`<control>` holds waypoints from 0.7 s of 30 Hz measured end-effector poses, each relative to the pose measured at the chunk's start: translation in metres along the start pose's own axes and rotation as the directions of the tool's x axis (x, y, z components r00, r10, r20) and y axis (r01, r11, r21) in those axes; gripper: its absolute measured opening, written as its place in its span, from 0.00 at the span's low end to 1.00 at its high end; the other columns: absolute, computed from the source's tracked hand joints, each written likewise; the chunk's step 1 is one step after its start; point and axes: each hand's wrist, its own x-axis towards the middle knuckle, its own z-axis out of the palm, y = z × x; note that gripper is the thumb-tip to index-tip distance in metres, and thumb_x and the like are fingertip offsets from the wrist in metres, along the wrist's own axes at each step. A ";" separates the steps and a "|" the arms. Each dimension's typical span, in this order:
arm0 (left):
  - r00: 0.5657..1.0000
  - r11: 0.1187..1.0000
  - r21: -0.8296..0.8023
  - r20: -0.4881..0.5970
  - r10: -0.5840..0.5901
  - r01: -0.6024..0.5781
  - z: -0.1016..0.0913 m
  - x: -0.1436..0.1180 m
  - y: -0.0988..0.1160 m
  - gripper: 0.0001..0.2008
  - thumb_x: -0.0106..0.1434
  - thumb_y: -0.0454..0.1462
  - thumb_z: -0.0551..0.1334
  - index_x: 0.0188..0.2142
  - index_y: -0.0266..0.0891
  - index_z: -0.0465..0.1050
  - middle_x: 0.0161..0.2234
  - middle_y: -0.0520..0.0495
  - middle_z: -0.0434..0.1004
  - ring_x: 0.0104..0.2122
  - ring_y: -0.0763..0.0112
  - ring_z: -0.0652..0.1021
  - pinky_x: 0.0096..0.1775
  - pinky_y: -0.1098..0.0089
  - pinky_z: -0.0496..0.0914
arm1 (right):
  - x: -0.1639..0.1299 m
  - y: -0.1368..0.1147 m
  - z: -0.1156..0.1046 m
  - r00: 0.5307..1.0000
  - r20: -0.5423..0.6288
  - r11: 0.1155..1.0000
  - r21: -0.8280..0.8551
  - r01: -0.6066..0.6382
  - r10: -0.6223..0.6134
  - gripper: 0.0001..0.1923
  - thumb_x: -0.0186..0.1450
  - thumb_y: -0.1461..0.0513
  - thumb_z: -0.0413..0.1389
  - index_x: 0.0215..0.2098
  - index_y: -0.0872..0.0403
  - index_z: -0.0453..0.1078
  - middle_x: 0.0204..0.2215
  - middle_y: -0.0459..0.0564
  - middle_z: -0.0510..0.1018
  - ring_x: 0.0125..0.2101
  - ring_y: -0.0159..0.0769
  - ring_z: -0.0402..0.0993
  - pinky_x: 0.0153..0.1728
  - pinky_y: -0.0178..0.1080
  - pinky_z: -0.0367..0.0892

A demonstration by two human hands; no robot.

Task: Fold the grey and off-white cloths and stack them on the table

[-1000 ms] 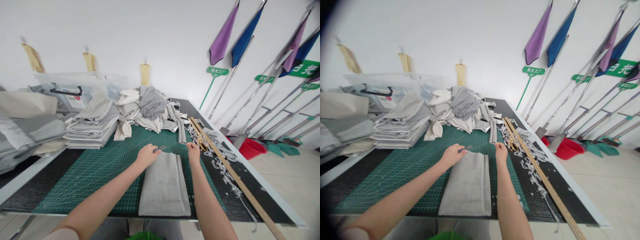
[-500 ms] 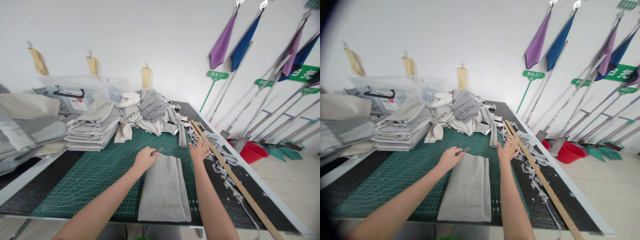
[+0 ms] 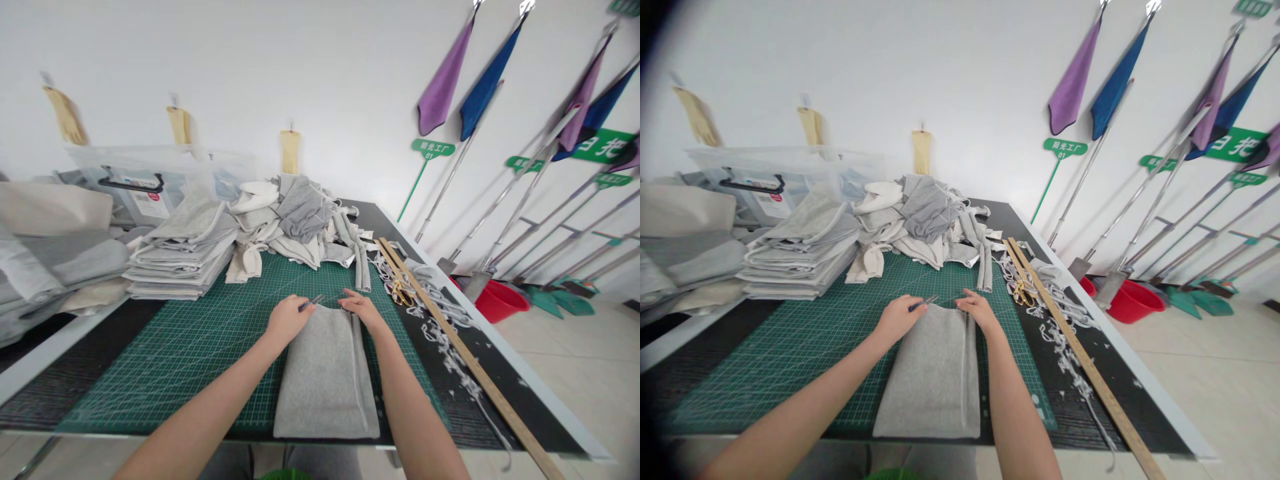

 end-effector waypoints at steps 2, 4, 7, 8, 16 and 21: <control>1.000 1.000 -0.002 -0.006 0.001 -0.001 0.000 0.000 -0.001 0.13 0.56 0.43 0.51 0.36 0.44 0.69 0.32 0.50 0.69 0.33 0.72 0.70 0.34 0.75 0.61 | -0.002 0.000 -0.001 1.000 0.031 1.000 0.006 -0.002 0.002 0.11 0.46 0.55 0.57 0.24 0.54 0.73 0.33 0.53 0.75 0.49 0.42 0.56 0.46 0.44 0.52; 1.000 1.000 -0.001 -0.010 0.004 -0.004 0.000 -0.001 -0.001 0.13 0.56 0.43 0.51 0.36 0.44 0.70 0.31 0.51 0.69 0.33 0.73 0.70 0.34 0.75 0.61 | -0.002 0.001 -0.001 0.999 0.046 1.000 0.003 -0.004 0.004 0.10 0.46 0.56 0.57 0.24 0.54 0.73 0.33 0.52 0.74 0.49 0.41 0.56 0.47 0.43 0.51; 1.000 1.000 -0.003 -0.005 0.006 -0.006 0.000 -0.001 -0.001 0.13 0.56 0.43 0.51 0.36 0.44 0.70 0.31 0.51 0.69 0.32 0.73 0.70 0.34 0.75 0.61 | -0.001 0.004 -0.001 0.999 0.049 1.000 -0.015 -0.010 0.011 0.09 0.46 0.57 0.57 0.23 0.54 0.73 0.38 0.52 0.72 0.49 0.41 0.57 0.47 0.42 0.51; 1.000 1.000 -0.006 -0.004 0.007 -0.007 0.000 -0.002 -0.002 0.13 0.56 0.43 0.51 0.36 0.44 0.70 0.31 0.51 0.69 0.32 0.73 0.70 0.34 0.75 0.61 | -0.001 0.006 0.000 0.999 0.046 1.000 -0.024 -0.012 0.013 0.08 0.46 0.57 0.57 0.23 0.54 0.73 0.40 0.52 0.71 0.48 0.41 0.57 0.47 0.42 0.51; 0.999 0.999 0.002 -0.032 0.044 -0.044 0.003 -0.002 -0.002 0.13 0.55 0.44 0.51 0.36 0.44 0.69 0.31 0.51 0.69 0.31 0.74 0.70 0.32 0.75 0.61 | 0.001 0.010 0.003 1.000 0.017 0.999 -0.047 -0.001 0.001 0.05 0.46 0.60 0.56 0.19 0.55 0.70 0.40 0.52 0.70 0.43 0.40 0.62 0.46 0.42 0.49; 0.993 0.995 0.021 -0.057 0.103 -0.102 0.004 -0.002 0.010 0.14 0.56 0.45 0.50 0.37 0.44 0.68 0.31 0.52 0.68 0.32 0.74 0.70 0.33 0.75 0.61 | 0.002 0.010 0.006 1.000 -0.014 1.000 -0.001 0.013 -0.013 0.06 0.48 0.60 0.54 0.18 0.56 0.67 0.36 0.51 0.72 0.40 0.37 0.64 0.45 0.40 0.50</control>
